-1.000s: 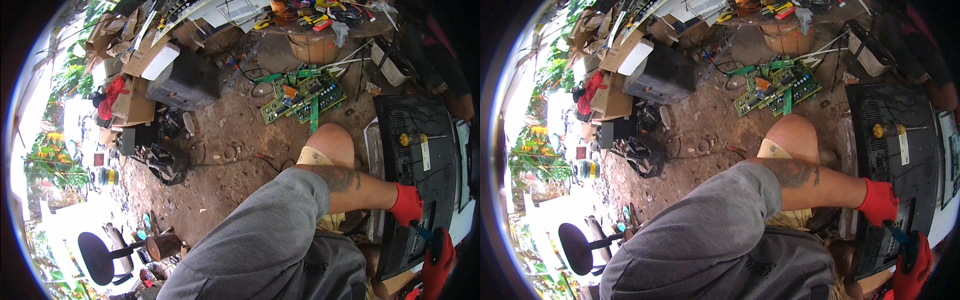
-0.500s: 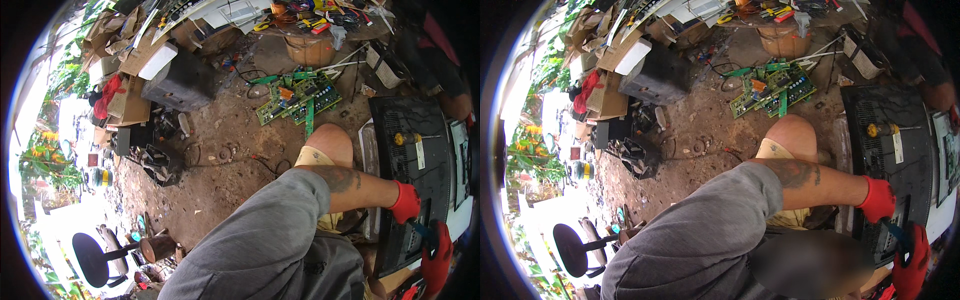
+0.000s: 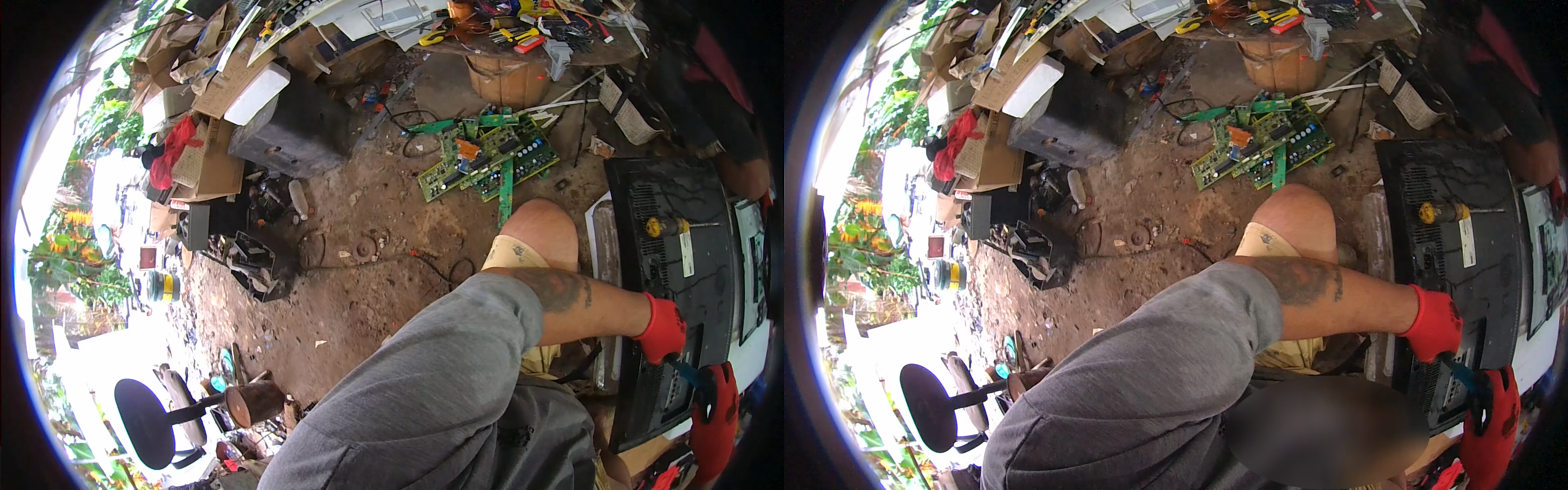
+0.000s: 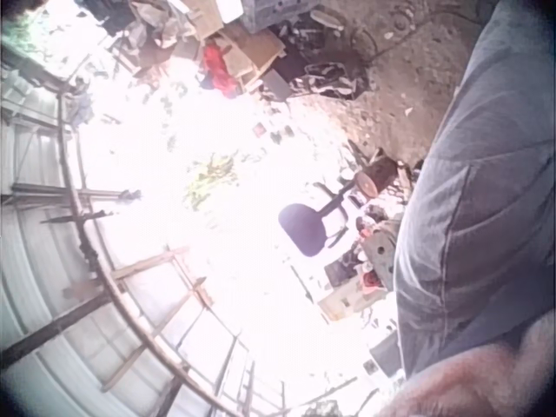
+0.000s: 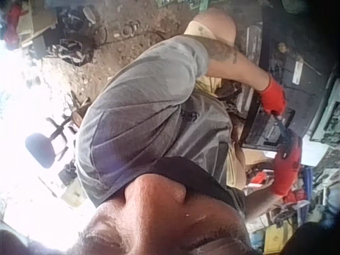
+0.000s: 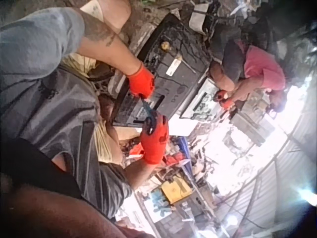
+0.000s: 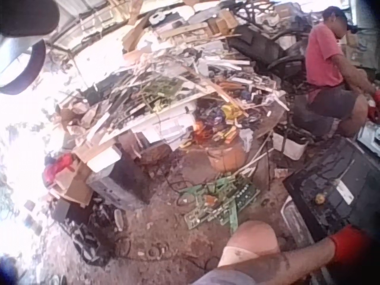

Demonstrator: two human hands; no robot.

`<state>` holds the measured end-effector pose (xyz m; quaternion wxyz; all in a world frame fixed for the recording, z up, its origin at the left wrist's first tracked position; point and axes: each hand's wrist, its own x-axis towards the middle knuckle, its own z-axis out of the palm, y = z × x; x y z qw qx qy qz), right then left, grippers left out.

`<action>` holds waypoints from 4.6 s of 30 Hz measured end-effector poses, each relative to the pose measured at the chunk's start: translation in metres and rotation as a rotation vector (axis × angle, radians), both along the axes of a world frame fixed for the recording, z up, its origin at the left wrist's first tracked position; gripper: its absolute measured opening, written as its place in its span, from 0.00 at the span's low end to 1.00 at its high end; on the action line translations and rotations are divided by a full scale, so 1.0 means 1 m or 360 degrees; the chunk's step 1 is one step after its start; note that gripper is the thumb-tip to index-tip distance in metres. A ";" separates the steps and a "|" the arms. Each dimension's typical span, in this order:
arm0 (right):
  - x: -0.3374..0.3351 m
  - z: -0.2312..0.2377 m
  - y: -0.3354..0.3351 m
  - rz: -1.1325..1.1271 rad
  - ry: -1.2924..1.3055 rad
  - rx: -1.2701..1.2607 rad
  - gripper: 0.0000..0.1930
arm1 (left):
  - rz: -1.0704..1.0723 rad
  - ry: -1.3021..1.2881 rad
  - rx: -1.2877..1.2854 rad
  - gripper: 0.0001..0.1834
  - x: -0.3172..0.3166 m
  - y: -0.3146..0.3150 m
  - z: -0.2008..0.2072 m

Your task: The person uses a screwdriver to remove screws from the back panel of a television. They then pry off and remove the back cover, exposing the internal circuit boards and components.

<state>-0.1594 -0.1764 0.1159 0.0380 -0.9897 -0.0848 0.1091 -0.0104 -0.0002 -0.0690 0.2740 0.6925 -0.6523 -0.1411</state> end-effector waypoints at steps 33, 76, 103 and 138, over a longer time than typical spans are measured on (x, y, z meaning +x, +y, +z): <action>0.005 -0.001 0.007 0.0114 -0.0072 0.0018 0.35 | 0.0048 0.0178 -0.0103 0.19 -0.001 -0.002 0.001; -0.025 -0.081 -0.011 -0.0403 -0.0752 0.0612 0.26 | 0.0125 -0.0025 -0.0072 0.19 0.000 -0.005 -0.005; -0.038 -0.189 -0.047 -0.0930 -0.0516 0.1329 0.30 | 0.0111 -0.0083 -0.0130 0.19 -0.001 -0.001 -0.009; -0.015 -0.136 0.022 -0.0724 -0.0603 0.1469 0.26 | 0.0054 -0.0052 0.0010 0.36 0.006 0.008 0.005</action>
